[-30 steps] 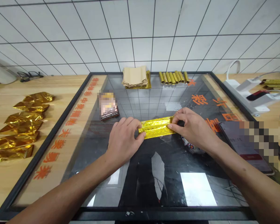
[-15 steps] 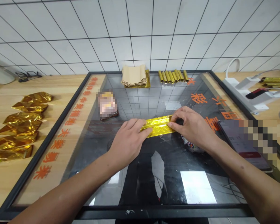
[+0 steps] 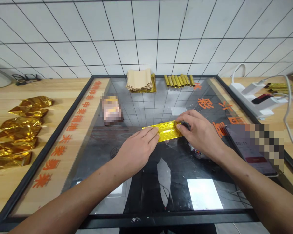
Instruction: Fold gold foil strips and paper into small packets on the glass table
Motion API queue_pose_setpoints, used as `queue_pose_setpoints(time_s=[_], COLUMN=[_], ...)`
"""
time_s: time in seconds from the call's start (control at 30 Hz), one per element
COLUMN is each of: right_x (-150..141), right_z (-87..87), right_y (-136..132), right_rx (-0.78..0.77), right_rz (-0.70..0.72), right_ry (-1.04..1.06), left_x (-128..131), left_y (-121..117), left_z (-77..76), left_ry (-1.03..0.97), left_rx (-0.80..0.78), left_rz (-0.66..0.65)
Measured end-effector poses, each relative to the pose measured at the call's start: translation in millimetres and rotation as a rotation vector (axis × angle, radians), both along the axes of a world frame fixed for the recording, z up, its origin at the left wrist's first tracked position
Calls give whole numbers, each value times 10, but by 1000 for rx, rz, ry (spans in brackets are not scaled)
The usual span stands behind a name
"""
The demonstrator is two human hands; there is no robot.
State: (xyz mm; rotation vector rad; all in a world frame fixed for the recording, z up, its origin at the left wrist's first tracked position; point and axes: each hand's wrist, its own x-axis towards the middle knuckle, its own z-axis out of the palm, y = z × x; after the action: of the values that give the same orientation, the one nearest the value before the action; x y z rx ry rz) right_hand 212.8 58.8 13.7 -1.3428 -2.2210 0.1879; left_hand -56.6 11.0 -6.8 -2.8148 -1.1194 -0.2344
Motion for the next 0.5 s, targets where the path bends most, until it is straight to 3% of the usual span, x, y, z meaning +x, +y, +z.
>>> queue_pose_setpoints(time_s=[0.13, 0.3, 0.5], right_x=[-134, -390, -461], right_z=[91, 106, -98], right_y=[-144, -390, -451], right_rx=[151, 7, -89], right_rz=[19, 330, 315], right_ry=[-25, -87, -251], left_x=[83, 138, 119], left_y=[-33, -50, -77], left_z=[14, 25, -37], left_ry=[-60, -143, -117], left_rx=[-8, -74, -79], left_rz=[94, 133, 112])
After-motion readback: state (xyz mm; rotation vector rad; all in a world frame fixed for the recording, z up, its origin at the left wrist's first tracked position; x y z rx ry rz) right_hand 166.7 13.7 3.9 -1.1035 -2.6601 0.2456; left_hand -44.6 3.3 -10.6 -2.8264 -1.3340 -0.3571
